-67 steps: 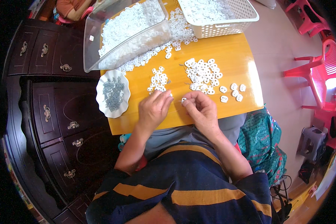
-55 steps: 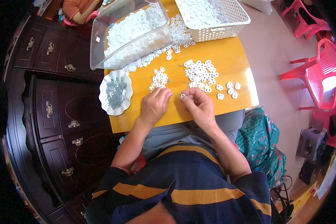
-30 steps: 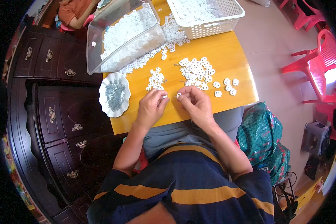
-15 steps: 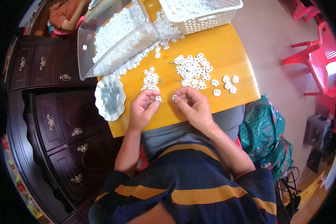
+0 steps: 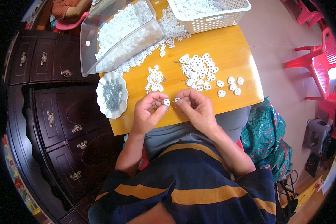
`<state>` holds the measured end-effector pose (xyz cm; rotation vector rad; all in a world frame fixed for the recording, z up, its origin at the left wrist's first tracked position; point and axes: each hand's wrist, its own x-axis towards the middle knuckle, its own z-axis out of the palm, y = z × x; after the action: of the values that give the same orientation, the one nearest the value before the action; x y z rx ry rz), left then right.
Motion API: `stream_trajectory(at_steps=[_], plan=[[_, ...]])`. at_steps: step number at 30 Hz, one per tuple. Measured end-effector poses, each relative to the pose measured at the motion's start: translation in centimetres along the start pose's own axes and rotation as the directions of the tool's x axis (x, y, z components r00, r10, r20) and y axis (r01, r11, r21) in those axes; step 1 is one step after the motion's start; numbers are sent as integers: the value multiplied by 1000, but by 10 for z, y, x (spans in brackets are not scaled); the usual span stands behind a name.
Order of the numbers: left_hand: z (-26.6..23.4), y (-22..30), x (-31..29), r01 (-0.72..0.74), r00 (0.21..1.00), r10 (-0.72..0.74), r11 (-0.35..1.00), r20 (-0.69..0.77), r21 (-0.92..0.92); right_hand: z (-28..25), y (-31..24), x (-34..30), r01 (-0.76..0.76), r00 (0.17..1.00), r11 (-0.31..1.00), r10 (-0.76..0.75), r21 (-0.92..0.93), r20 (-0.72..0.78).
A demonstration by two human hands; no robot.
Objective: The person strings together small white plastic components using a thin wire. The person picks up individual pieces from a pile on the table, threads them onto the wire one by one, and arranges them into small clusters.
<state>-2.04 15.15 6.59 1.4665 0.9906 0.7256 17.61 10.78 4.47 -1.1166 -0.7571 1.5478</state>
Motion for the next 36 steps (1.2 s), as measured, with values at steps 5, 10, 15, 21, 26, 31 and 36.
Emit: stream_trajectory(at_steps=[5, 10, 15, 21, 26, 31, 36], plan=[[3, -1, 2, -26, 999, 25, 999, 27, 23, -1, 3, 1, 32, 999, 1000, -32, -2, 10], [4, 1, 3, -29, 998, 26, 999, 61, 44, -2, 6, 1, 29, 999, 999, -29, -13, 28], [8, -2, 3, -50, 998, 48, 998, 38, 37, 1, 3, 0, 19, 999, 1000, -18, -24, 29], [9, -3, 8, -125, 992, 124, 991, 18, 48, -3, 2, 0, -31, 998, 1000, 32, -3, 57], [7, 12, 11, -148, 989, 144, 982, 43, 116, -4, -2, 1, -78, 992, 996, 72, 53, 104], [5, 20, 17, -201, 974, 168, 952, 152, 232, -3, -12, -1, -210, 973, 974, 200, 84, 111], [27, 31, 18, -222, 972, 232, 882, 27, 416, 0, -7, 0, -138, 987, 965, 116, 224, 108]])
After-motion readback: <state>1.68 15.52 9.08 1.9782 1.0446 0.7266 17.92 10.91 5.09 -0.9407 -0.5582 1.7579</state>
